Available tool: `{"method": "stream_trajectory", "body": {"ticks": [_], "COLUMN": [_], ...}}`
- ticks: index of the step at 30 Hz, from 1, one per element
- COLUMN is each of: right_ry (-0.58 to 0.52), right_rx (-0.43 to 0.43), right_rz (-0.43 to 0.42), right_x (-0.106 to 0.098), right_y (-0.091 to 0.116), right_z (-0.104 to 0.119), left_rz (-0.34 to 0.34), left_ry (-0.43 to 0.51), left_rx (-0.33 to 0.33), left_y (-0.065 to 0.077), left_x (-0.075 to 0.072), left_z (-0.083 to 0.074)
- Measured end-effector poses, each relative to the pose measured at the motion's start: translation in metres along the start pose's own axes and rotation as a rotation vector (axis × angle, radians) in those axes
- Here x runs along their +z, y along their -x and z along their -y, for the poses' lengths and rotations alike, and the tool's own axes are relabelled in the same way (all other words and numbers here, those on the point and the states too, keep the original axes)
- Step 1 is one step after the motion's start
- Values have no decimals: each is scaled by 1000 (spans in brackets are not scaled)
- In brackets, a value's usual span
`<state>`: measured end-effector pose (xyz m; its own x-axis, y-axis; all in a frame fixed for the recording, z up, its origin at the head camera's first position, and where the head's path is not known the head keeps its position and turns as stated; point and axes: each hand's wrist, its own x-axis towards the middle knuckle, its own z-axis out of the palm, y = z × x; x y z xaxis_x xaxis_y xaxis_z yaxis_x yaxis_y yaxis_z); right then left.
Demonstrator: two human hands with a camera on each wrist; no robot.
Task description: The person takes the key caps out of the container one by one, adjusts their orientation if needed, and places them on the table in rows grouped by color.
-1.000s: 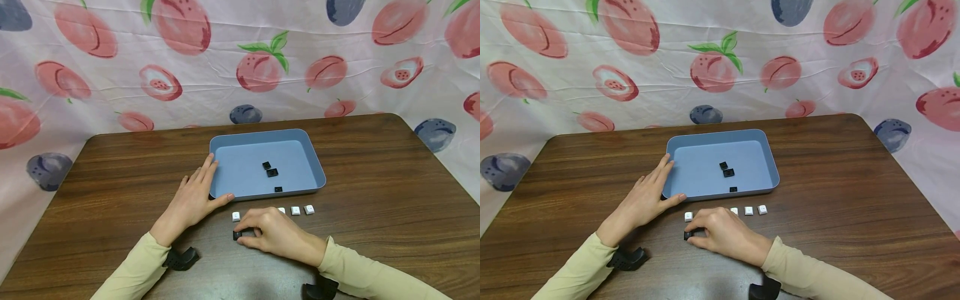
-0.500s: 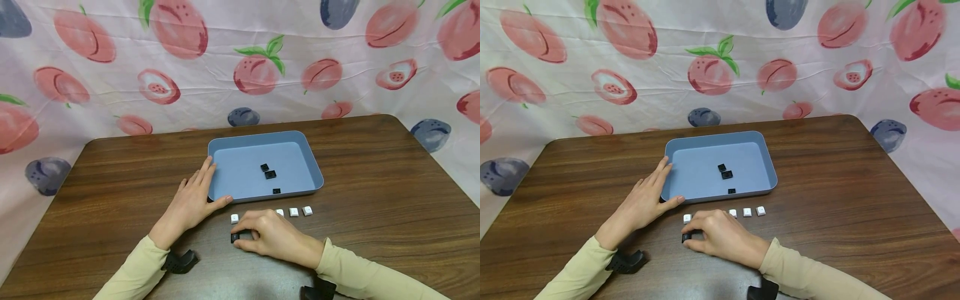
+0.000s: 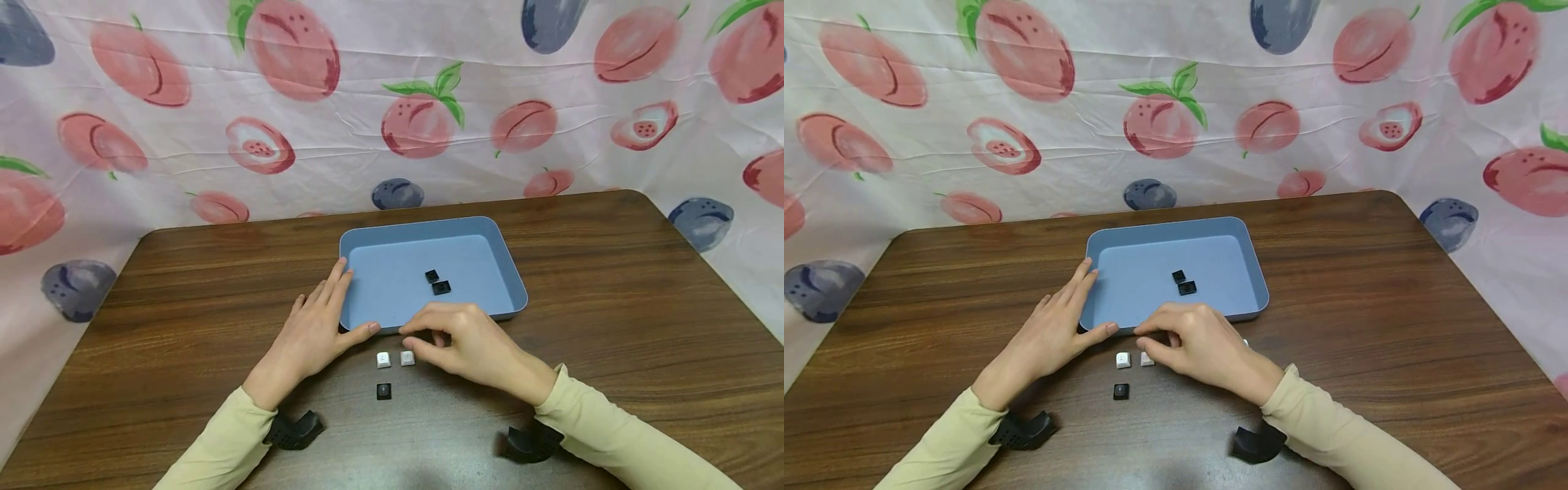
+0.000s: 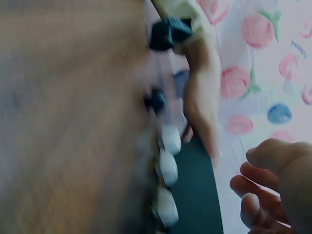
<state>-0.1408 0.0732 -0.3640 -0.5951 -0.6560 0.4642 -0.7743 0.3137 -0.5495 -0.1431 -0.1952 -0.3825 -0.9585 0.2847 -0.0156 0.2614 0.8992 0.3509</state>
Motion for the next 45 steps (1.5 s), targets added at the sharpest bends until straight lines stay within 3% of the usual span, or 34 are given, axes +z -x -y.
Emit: {"method": "stream_trajectory", "body": {"ticks": [9,17,25,29,32,39,45], "right_ry": [106,90,-21,-35,21,210,313], "right_rx": [211,323,494,540,542,486,430], "right_rz": [-4,127,282,326,304,134,105], "right_x": [-37,-49,-53,-52,-50,-47,-47], "right_y": [0,4,-5,-11,-11,-6,-4], "right_z": [-31,-58,-63,-65,-65,-67,-68], "left_rz": [14,14,7,0,1,3,10], "left_ry": [5,5,-3,4,6,7,4], "left_rx": [-11,-9,-4,-10,-15,-12,-12], "left_y": [-1,-1,-1,0,2,1,0], "left_x": [-1,-1,-2,-1,0,1,-1], "left_z": [-2,-1,1,2,2,1,0]}}
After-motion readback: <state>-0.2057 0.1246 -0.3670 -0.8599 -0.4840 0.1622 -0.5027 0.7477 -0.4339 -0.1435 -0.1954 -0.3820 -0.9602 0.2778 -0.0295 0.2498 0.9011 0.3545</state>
